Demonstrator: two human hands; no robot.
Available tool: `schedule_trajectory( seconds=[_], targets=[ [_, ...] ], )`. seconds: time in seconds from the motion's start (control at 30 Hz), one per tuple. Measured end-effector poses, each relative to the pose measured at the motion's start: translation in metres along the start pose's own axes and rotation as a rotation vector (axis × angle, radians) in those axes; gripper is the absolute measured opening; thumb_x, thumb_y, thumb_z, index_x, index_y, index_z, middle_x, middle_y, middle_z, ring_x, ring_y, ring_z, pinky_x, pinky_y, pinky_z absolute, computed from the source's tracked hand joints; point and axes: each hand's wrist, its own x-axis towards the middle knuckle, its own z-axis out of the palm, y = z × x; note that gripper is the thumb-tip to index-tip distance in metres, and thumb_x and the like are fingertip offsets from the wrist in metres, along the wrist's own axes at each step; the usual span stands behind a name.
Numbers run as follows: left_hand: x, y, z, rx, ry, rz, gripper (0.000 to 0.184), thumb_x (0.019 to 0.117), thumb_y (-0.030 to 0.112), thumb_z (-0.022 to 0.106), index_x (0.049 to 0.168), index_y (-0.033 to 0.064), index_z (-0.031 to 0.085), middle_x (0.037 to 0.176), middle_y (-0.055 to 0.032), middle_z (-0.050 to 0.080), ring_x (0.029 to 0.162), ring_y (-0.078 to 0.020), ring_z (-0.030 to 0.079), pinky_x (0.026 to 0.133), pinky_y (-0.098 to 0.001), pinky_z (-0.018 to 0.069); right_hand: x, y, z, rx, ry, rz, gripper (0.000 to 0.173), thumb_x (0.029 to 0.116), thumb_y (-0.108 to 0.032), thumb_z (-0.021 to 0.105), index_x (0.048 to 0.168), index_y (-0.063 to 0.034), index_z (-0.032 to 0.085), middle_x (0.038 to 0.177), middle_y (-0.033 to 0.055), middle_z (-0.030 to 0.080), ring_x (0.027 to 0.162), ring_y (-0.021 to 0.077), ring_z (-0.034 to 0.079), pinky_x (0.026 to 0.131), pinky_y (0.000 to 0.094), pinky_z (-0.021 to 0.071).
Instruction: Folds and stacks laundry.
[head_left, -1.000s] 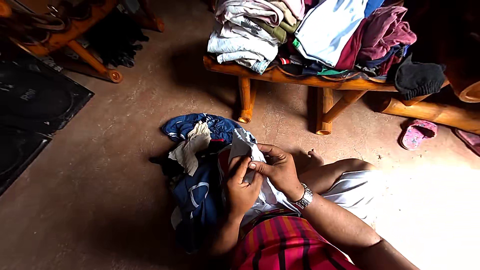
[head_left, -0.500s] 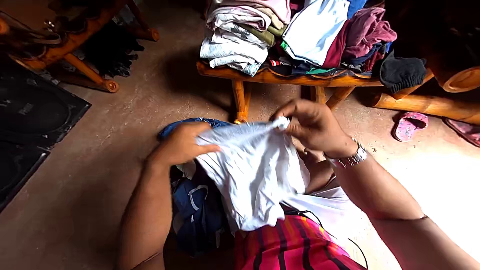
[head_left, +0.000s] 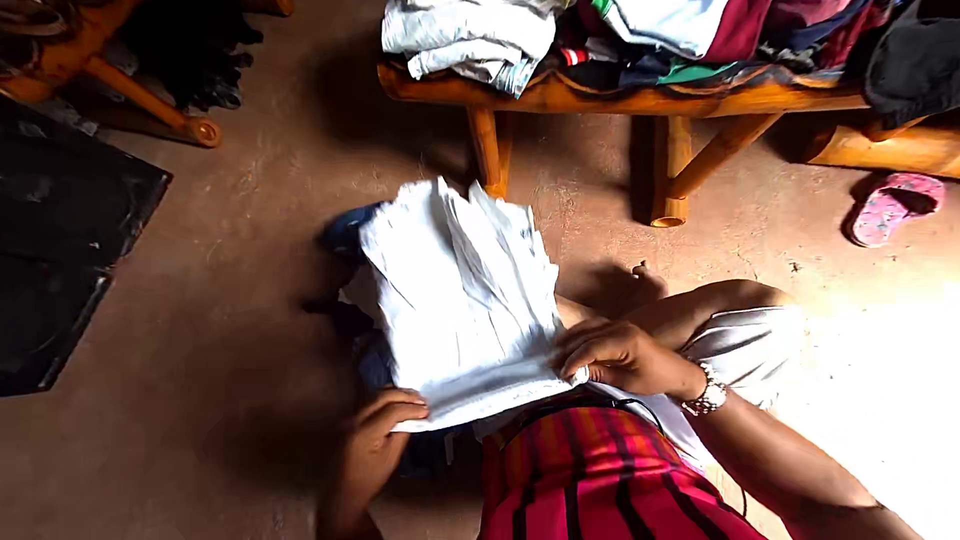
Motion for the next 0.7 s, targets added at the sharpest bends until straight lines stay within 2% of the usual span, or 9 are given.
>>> schedule_trajectory(
  seconds=[0.1, 0.17, 0.3, 0.4, 0.47, 0.5, 0.6, 0.63, 0.7],
  targets=[
    [-0.049, -0.040, 0.059, -0.046, -0.090, -0.180, 0.012, 0.0915, 0.009, 0.066, 0.096, 0.0107, 0.078, 0.103, -0.0016, 0.076, 0.104, -0.0116, 0.071, 0.097, -0.0333, 0.0584, -0.041, 0.046, 0.033, 0.075, -0.033, 0.201, 0.015, 0.0987, -0.016, 0.067, 0.105, -0.0083, 0.078, 0.114, 0.0039, 0.076, 0.117, 0.0160, 0.068, 0.108, 0.0388, 0.0526],
    [-0.047, -0.044, 0.066, -0.066, -0.076, -0.231, 0.011, 0.0896, 0.008, 0.069, 0.097, 0.0091, 0.078, 0.103, -0.0019, 0.076, 0.103, -0.0102, 0.071, 0.097, -0.0320, 0.0583, -0.037, 0.052, 0.032, 0.115, -0.020, 0.278, 0.016, 0.0966, -0.013, 0.068, 0.107, -0.0045, 0.076, 0.109, 0.0049, 0.075, 0.105, 0.0110, 0.070, 0.098, 0.0334, 0.0573],
    [0.020, -0.020, 0.015, -0.033, 0.069, -0.247, 0.020, 0.0892, 0.013, 0.072, 0.104, -0.0006, 0.073, 0.104, -0.0078, 0.074, 0.098, -0.0087, 0.070, 0.092, -0.0299, 0.0584, 0.035, 0.022, -0.006, 0.035, 0.110, 0.326, 0.017, 0.0949, -0.012, 0.068, 0.107, -0.0021, 0.074, 0.098, 0.0034, 0.074, 0.087, 0.0056, 0.069, 0.083, 0.0296, 0.0593],
    [0.085, -0.031, -0.009, 0.151, 0.192, -0.303, 0.034, 0.0921, 0.012, 0.072, 0.123, 0.0005, 0.067, 0.118, -0.0156, 0.071, 0.106, -0.0223, 0.070, 0.093, -0.0468, 0.0577, 0.105, 0.028, -0.024, -0.141, 0.309, 0.298, 0.021, 0.0927, -0.008, 0.071, 0.113, -0.0032, 0.070, 0.105, 0.0069, 0.074, 0.090, 0.0125, 0.071, 0.085, 0.0344, 0.0610],
    [0.124, -0.050, -0.001, 0.345, 0.184, -0.347, 0.055, 0.0941, 0.011, 0.068, 0.146, 0.0114, 0.053, 0.145, -0.0140, 0.057, 0.130, -0.0305, 0.058, 0.106, -0.0577, 0.0489, 0.140, 0.050, -0.023, -0.391, 0.401, 0.291, 0.047, 0.0889, -0.017, 0.078, 0.133, -0.0102, 0.065, 0.127, 0.0064, 0.070, 0.112, 0.0176, 0.069, 0.098, 0.0426, 0.0577],
    [0.139, -0.060, 0.012, 0.446, 0.162, -0.337, 0.062, 0.0941, 0.013, 0.067, 0.153, 0.0162, 0.047, 0.153, -0.0144, 0.048, 0.138, -0.0357, 0.049, 0.109, -0.0638, 0.0435, 0.149, 0.061, -0.017, -0.499, 0.378, 0.257, 0.063, 0.0860, -0.024, 0.080, 0.144, -0.0129, 0.058, 0.144, 0.0080, 0.060, 0.128, 0.0221, 0.061, 0.106, 0.0480, 0.0524],
    [0.142, -0.100, 0.080, 0.481, -0.001, -0.286, 0.062, 0.1014, 0.049, 0.054, 0.157, 0.0237, 0.043, 0.167, -0.0102, 0.030, 0.155, -0.0352, 0.024, 0.120, -0.0663, 0.0257, 0.137, 0.098, 0.029, -0.558, 0.065, 0.246, 0.095, 0.0773, -0.056, 0.082, 0.158, -0.0277, 0.041, 0.169, 0.0093, 0.027, 0.154, 0.0302, 0.028, 0.118, 0.0603, 0.0371],
    [0.131, -0.114, 0.104, 0.428, -0.037, -0.271, 0.068, 0.1005, 0.059, 0.048, 0.157, 0.0203, 0.043, 0.166, -0.0103, 0.033, 0.155, -0.0327, 0.025, 0.123, -0.0614, 0.0242, 0.124, 0.114, 0.046, -0.550, -0.075, 0.301, 0.106, 0.0741, -0.065, 0.081, 0.162, -0.0328, 0.032, 0.171, 0.0090, 0.020, 0.157, 0.0321, 0.021, 0.118, 0.0643, 0.0321],
    [0.114, -0.132, 0.122, 0.256, -0.011, -0.178, 0.094, 0.0911, 0.073, 0.051, 0.157, 0.0072, 0.040, 0.163, -0.0171, 0.036, 0.154, -0.0303, 0.028, 0.126, -0.0512, 0.0262, 0.107, 0.135, 0.063, -0.531, -0.173, 0.350, 0.113, 0.0709, -0.070, 0.080, 0.163, -0.0369, 0.025, 0.172, 0.0062, 0.017, 0.157, 0.0330, 0.020, 0.118, 0.0681, 0.0270]
  ],
)
